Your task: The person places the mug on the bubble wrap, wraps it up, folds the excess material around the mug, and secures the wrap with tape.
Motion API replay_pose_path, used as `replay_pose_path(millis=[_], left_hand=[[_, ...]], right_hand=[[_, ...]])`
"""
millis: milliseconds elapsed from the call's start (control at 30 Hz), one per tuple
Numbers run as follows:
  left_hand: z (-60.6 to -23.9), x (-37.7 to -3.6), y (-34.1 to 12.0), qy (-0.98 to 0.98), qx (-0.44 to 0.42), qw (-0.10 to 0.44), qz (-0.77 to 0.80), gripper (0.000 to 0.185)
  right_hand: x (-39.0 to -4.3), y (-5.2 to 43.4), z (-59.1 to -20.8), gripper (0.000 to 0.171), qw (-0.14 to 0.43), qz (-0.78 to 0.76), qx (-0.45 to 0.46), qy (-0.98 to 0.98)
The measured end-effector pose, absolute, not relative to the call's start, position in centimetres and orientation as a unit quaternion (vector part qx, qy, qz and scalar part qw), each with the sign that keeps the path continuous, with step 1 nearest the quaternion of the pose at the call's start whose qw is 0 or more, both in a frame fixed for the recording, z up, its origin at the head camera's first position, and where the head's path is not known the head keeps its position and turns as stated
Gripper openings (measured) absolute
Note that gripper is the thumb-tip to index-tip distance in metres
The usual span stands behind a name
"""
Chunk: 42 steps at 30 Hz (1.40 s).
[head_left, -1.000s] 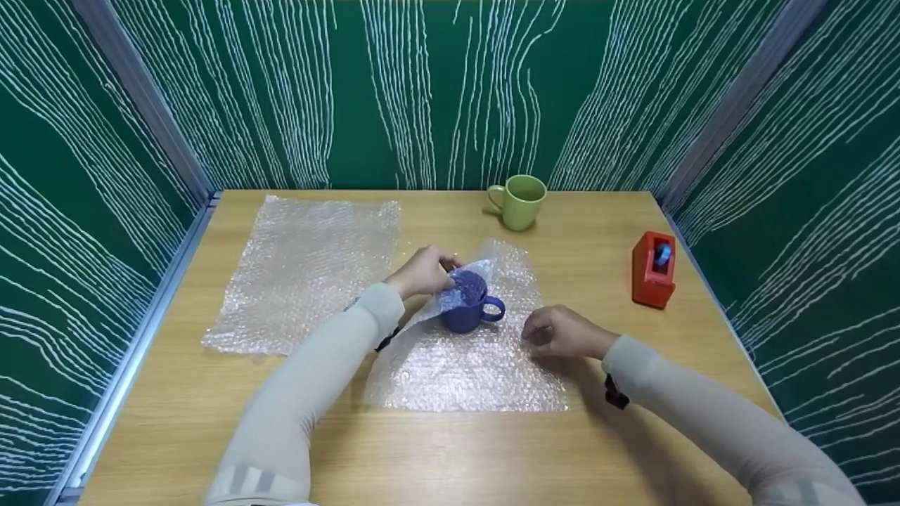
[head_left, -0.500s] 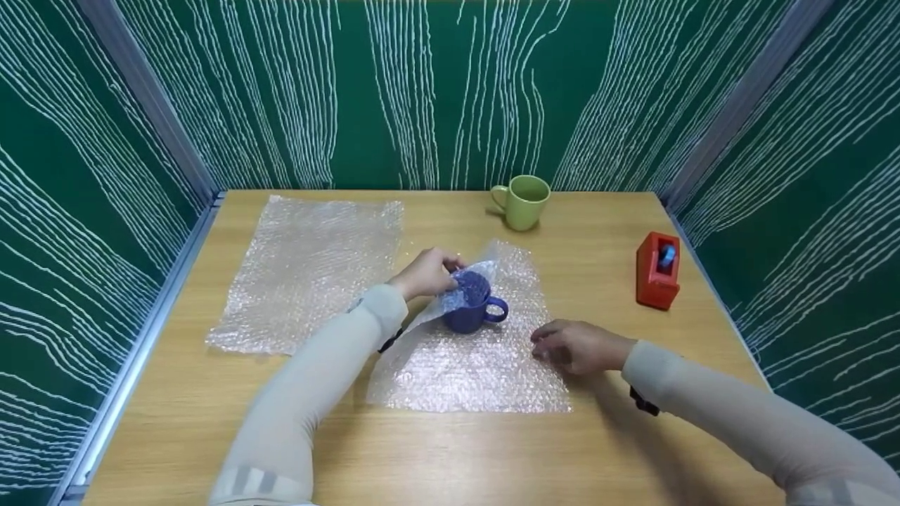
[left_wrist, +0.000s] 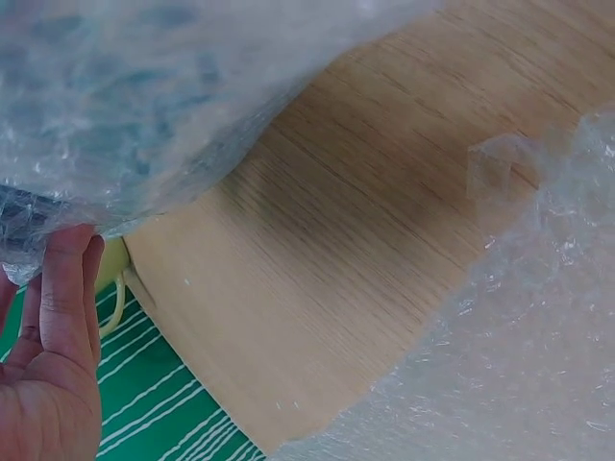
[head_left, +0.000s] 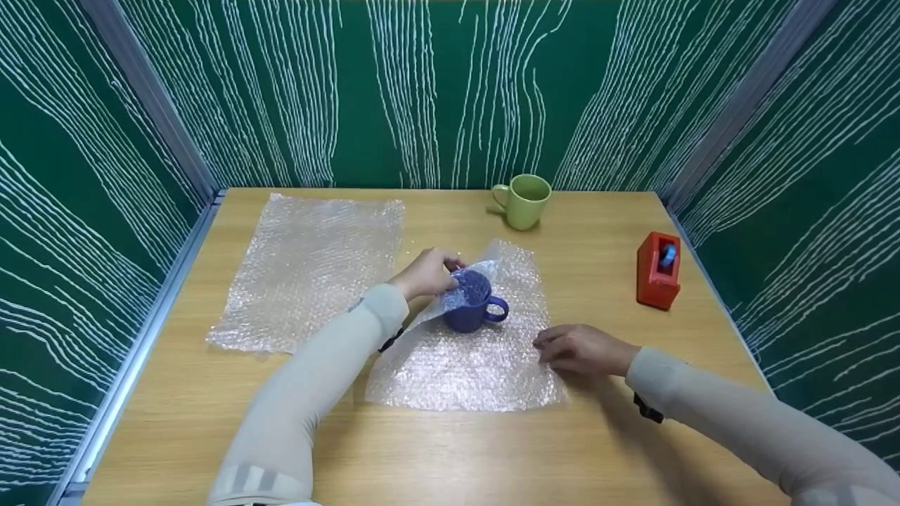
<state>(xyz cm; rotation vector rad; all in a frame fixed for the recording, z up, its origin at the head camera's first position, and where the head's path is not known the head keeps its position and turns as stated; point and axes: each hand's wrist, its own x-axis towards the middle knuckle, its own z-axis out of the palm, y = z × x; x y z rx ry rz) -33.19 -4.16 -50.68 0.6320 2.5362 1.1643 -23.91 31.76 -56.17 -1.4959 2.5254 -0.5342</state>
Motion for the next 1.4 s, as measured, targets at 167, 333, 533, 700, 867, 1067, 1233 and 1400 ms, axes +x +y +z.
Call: replay_pose_path(millis=[167,333,533,700,867,1067,1233,1400], left_hand=[[-50.7,-33.2,-4.1,0.879,0.221,0.138,0.400,0.039],[-50.5,-33.0,-4.1,0.878,0.221,0.137,0.402,0.040],[-50.5,-33.1,-4.1,0.876,0.219,0.138,0.406,0.039],[-50.6,-33.1,-4.2,0.877,0.226,0.130,0.403,0.038],[-50.7,-33.1,-4.2,0.873,0.225,0.130,0.412,0.038],[-50.8,-33.0,-4.2,0.873,0.225,0.127,0.413,0.040],[-50.7,-33.0,-4.2,0.872,0.228,0.126,0.415,0.042],[-50.7,-33.1,-4.2,0.872,0.230,0.125,0.414,0.042]], right_hand=[[-24.0,31.2,-55.3,0.022,0.079,-0.218,-0.476,0.849],[-23.8,30.5,-54.3,0.020,0.044,-0.249,-0.456,0.853],[-24.0,29.8,-53.4,0.020,0.040,-0.287,-0.419,0.861],[-24.5,29.1,-52.8,0.021,0.013,-0.322,-0.412,0.852],[-24.8,28.2,-52.0,0.020,0.005,-0.350,-0.395,0.849],[-24.8,27.0,-51.5,0.016,0.011,-0.370,-0.344,0.863],[-25.1,26.0,-51.8,0.015,-0.015,-0.379,-0.325,0.866],[-25.6,24.9,-51.8,0.012,-0.030,-0.397,-0.315,0.862]])
